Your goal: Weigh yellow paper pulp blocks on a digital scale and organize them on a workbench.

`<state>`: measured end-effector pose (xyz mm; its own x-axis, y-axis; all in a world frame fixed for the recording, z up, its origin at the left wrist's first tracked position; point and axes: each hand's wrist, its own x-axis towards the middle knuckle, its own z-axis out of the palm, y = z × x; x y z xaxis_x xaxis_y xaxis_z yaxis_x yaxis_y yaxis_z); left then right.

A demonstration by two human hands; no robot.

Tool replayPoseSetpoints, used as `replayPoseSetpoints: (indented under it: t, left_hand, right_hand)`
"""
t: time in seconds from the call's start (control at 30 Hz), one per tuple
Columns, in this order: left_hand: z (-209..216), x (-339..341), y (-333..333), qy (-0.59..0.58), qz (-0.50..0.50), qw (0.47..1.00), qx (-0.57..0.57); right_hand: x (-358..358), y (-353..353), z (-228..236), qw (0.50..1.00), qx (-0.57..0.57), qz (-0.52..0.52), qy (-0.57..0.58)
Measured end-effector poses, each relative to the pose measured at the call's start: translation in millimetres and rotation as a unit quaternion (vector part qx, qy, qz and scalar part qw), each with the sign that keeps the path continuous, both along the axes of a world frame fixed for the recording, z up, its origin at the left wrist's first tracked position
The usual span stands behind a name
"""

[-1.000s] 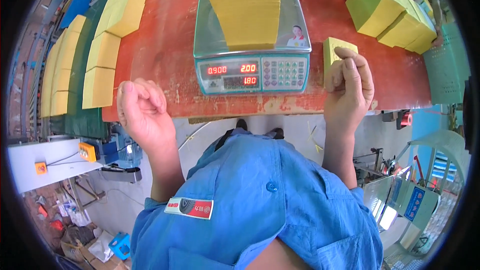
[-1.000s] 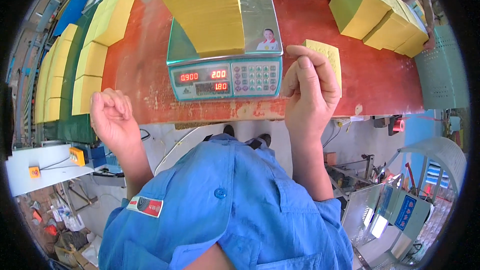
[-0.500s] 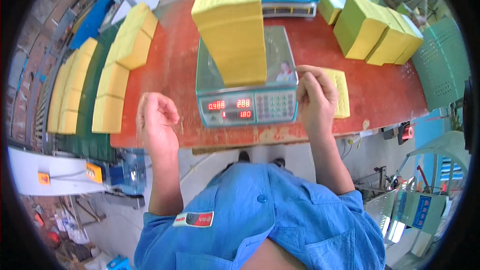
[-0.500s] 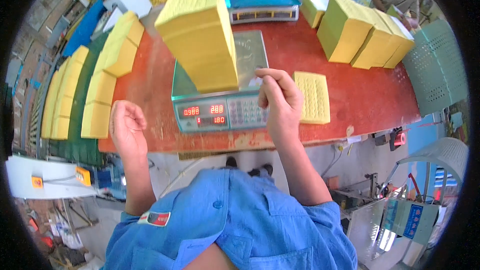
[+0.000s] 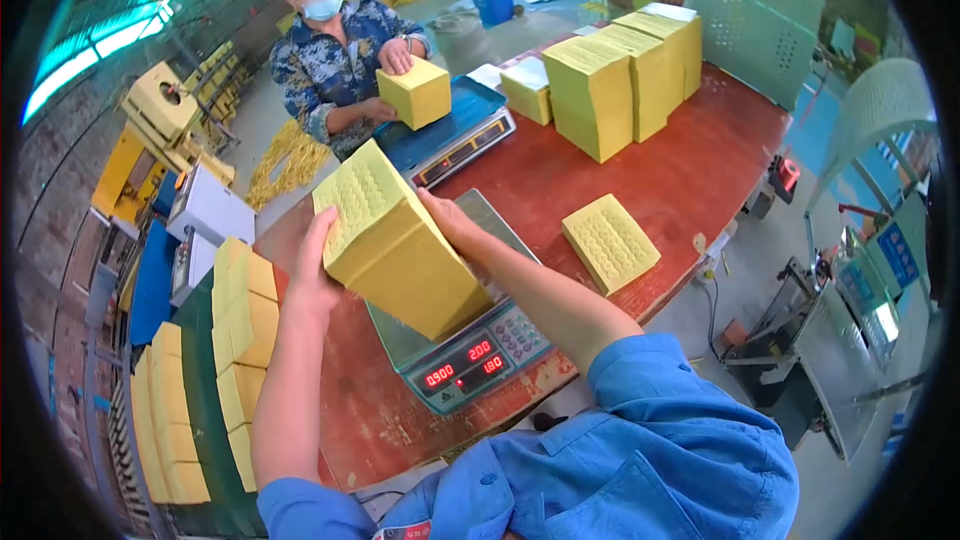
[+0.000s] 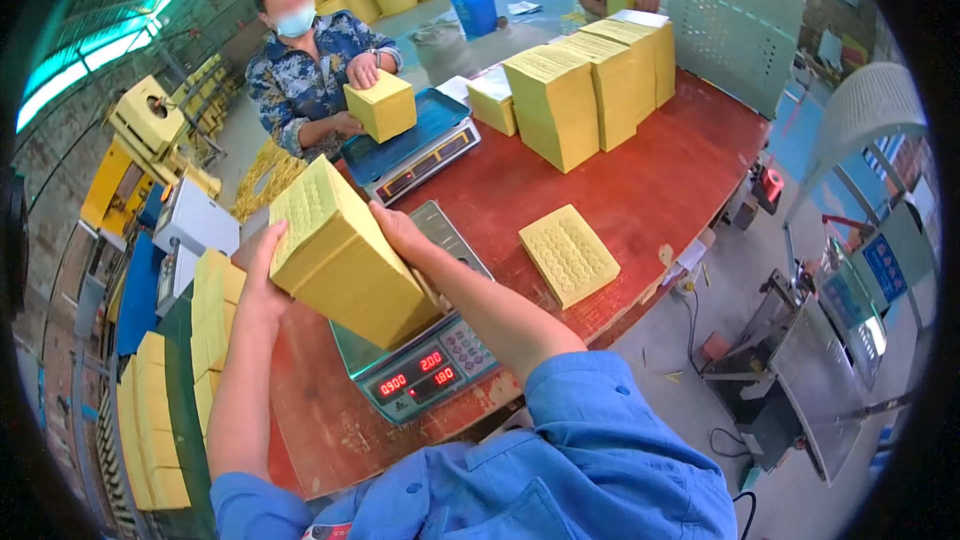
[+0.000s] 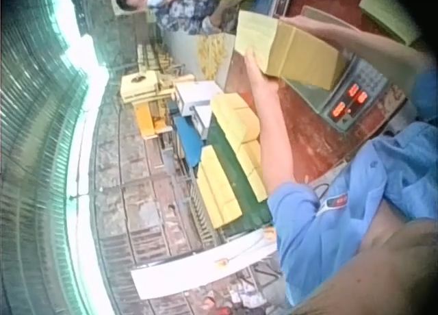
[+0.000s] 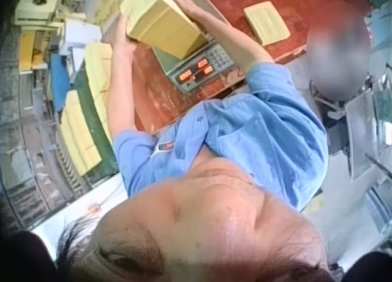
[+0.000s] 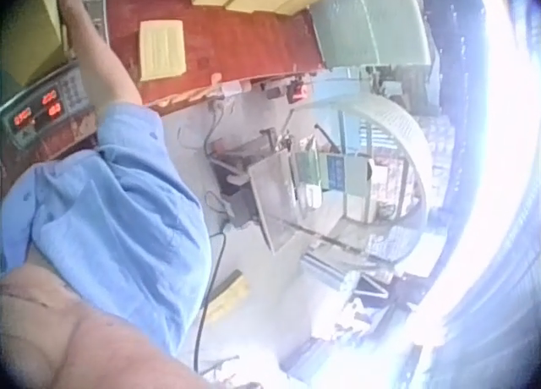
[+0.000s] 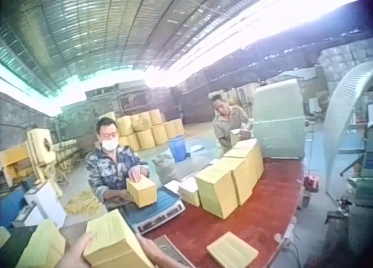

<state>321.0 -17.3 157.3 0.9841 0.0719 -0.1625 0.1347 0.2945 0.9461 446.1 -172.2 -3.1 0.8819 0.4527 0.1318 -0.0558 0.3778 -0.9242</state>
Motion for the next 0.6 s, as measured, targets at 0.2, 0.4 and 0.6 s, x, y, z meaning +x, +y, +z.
replayPoseSetpoints:
  t: [0.2,0.4,0.6]
  left_hand:
    - [10,-48,-17,0.087,-0.032,0.995,0.028]
    - [11,-45,-10,0.108,-0.110,0.986,0.061]
    - [-3,-33,4,0.121,-0.100,0.986,0.047]
  right_hand:
    - [-59,-38,6,0.991,-0.094,-0.087,-0.032]
    - [-119,-82,4,0.930,-0.143,-0.285,-0.185]
    - [-214,-135,-34,0.975,-0.132,-0.118,0.136]
